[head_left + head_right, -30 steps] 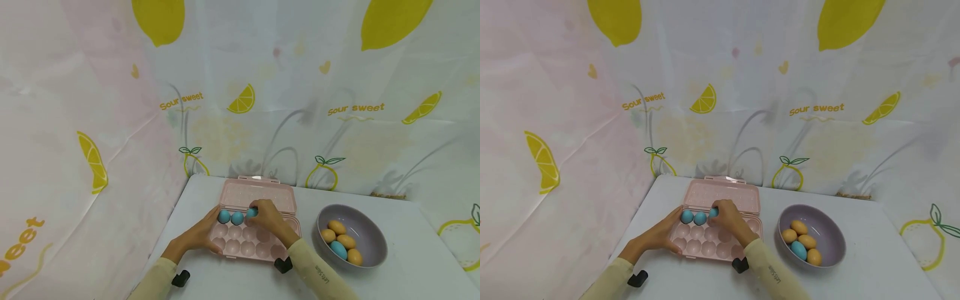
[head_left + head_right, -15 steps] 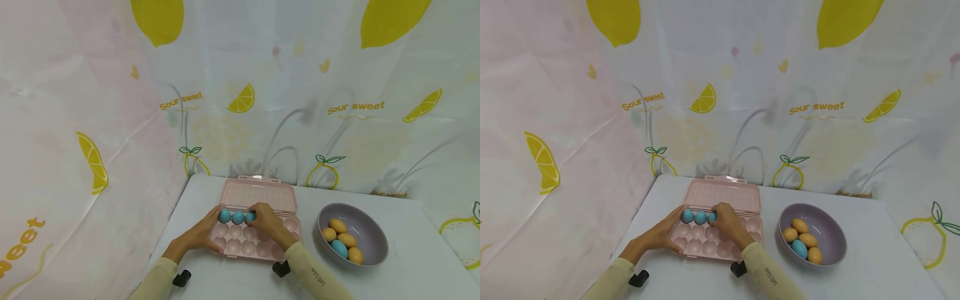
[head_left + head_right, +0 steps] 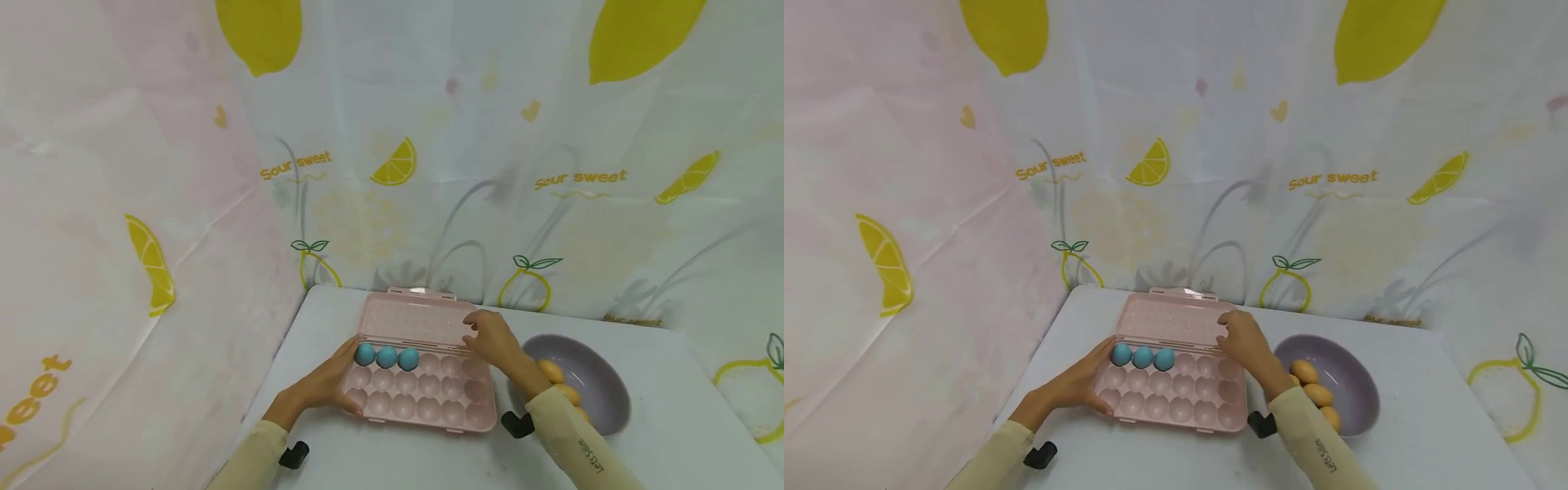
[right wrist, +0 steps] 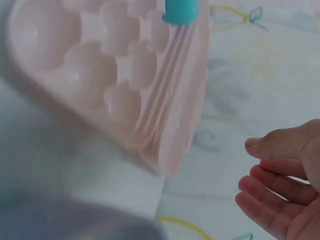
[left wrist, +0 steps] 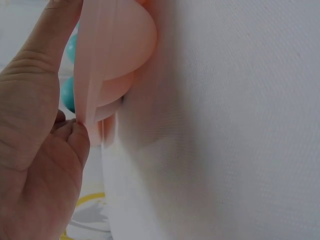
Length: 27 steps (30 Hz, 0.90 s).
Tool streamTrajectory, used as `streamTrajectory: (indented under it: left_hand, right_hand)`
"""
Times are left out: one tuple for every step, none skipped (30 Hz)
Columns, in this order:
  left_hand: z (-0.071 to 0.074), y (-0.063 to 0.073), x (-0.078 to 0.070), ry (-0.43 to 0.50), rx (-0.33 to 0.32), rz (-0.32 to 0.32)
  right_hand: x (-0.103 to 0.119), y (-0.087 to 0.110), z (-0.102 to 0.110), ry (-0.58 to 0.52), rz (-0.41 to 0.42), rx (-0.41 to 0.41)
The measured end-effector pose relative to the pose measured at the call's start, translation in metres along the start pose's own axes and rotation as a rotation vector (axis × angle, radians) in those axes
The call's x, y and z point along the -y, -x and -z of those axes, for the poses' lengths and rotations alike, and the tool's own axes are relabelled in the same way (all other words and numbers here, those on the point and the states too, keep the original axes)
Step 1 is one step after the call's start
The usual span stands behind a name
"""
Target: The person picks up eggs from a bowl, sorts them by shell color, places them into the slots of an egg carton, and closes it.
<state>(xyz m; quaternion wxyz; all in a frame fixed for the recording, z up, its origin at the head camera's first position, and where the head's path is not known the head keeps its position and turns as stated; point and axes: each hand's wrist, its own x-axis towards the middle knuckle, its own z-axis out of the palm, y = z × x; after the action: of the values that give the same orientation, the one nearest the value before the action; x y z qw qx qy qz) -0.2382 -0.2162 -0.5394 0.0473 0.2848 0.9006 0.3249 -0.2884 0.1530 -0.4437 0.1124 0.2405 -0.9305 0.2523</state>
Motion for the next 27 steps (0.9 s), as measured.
streamTrajectory:
  left_hand:
    - [0.0, 0.0, 0.0, -0.001, -0.002, -0.007]
    - [0.0, 0.0, 0.0, -0.003, -0.007, -0.015]
    - [0.0, 0.001, 0.0, -0.004, -0.012, -0.022]
    - [0.0, 0.001, 0.0, -0.005, -0.015, -0.025]
    - [0.0, 0.001, 0.0, -0.003, -0.019, -0.029]
    - [0.0, 0.001, 0.001, -0.005, -0.023, -0.032]
    - [0.0, 0.001, 0.001, -0.009, -0.024, -0.035]
    - [0.0, 0.001, 0.002, -0.012, -0.029, -0.041]
    - [0.0, 0.0, 0.002, -0.015, -0.031, -0.047]
    - [0.0, 0.0, 0.003, -0.017, -0.033, -0.05]
    - [-0.001, -0.001, 0.003, -0.017, -0.034, -0.056]
    - [-0.001, -0.001, 0.003, -0.018, -0.034, -0.061]
    - [-0.001, -0.002, 0.003, -0.015, -0.036, -0.065]
    - [-0.001, -0.002, 0.003, -0.011, -0.037, -0.068]
    - [-0.001, -0.002, 0.003, -0.006, -0.034, -0.064]
    - [-0.001, -0.001, 0.003, -0.004, -0.026, -0.058]
    - [-0.001, -0.001, 0.003, -0.001, -0.019, -0.055]
    - [-0.001, -0.001, 0.003, -0.001, -0.012, -0.048]
    - [-0.001, -0.001, 0.003, 0.0, -0.007, -0.042]
    - [-0.001, -0.001, 0.003, -0.001, -0.004, -0.038]
    - [0.0, -0.001, 0.003, 0.001, -0.006, -0.033]
    - [0.0, -0.001, 0.003, 0.0, -0.008, -0.031]
    - [0.001, -0.001, 0.003, 0.004, -0.012, -0.03]
    - [0.001, -0.001, 0.003, 0.006, -0.013, -0.029]
    - [0.001, -0.001, 0.002, 0.009, -0.014, -0.03]
    - [0.001, -0.001, 0.002, 0.01, -0.012, -0.028]
    - [0.001, -0.001, 0.002, 0.011, -0.008, -0.025]
  right_hand:
    - [-0.006, 0.003, 0.009, 0.014, -0.007, -0.006]
    - [-0.013, 0.007, 0.018, 0.03, -0.02, -0.015]
    - [-0.018, 0.011, 0.027, 0.045, -0.037, -0.018]
    - [-0.023, 0.016, 0.034, 0.053, -0.054, -0.022]
    - [-0.028, 0.021, 0.041, 0.058, -0.075, -0.024]
    - [-0.032, 0.026, 0.047, 0.057, -0.099, -0.024]
    - [-0.035, 0.031, 0.052, 0.053, -0.118, -0.024]
    - [-0.038, 0.037, 0.057, 0.05, -0.131, -0.024]
    - [-0.041, 0.042, 0.061, 0.038, -0.139, -0.018]
    - [-0.044, 0.048, 0.065, 0.026, -0.146, -0.015]
    - [-0.046, 0.053, 0.068, 0.018, -0.155, -0.014]
    - [-0.048, 0.059, 0.072, 0.009, -0.159, -0.011]
    - [-0.05, 0.063, 0.075, 0.002, -0.16, -0.009]
    - [-0.051, 0.067, 0.078, -0.004, -0.162, -0.003]
    - [-0.051, 0.072, 0.081, -0.011, -0.165, 0.004]
    - [-0.052, 0.076, 0.083, -0.016, -0.17, 0.017]
    - [-0.052, 0.08, 0.086, -0.019, -0.184, 0.039]
    - [-0.052, 0.083, 0.088, -0.026, -0.204, 0.074]
    - [-0.051, 0.087, 0.09, -0.027, -0.23, 0.114]
    - [-0.051, 0.089, 0.091, -0.029, -0.257, 0.157]
    - [-0.052, 0.092, 0.091, -0.028, -0.285, 0.199]
    - [-0.053, 0.094, 0.092, -0.022, -0.309, 0.237]
    - [-0.053, 0.096, 0.091, -0.02, -0.34, 0.276]
    - [-0.054, 0.097, 0.091, -0.014, -0.363, 0.301]
    - [-0.055, 0.099, 0.09, -0.002, -0.381, 0.321]
    - [-0.057, 0.101, 0.089, 0.002, -0.394, 0.335]
    - [-0.058, 0.102, 0.088, 0.011, -0.406, 0.345]
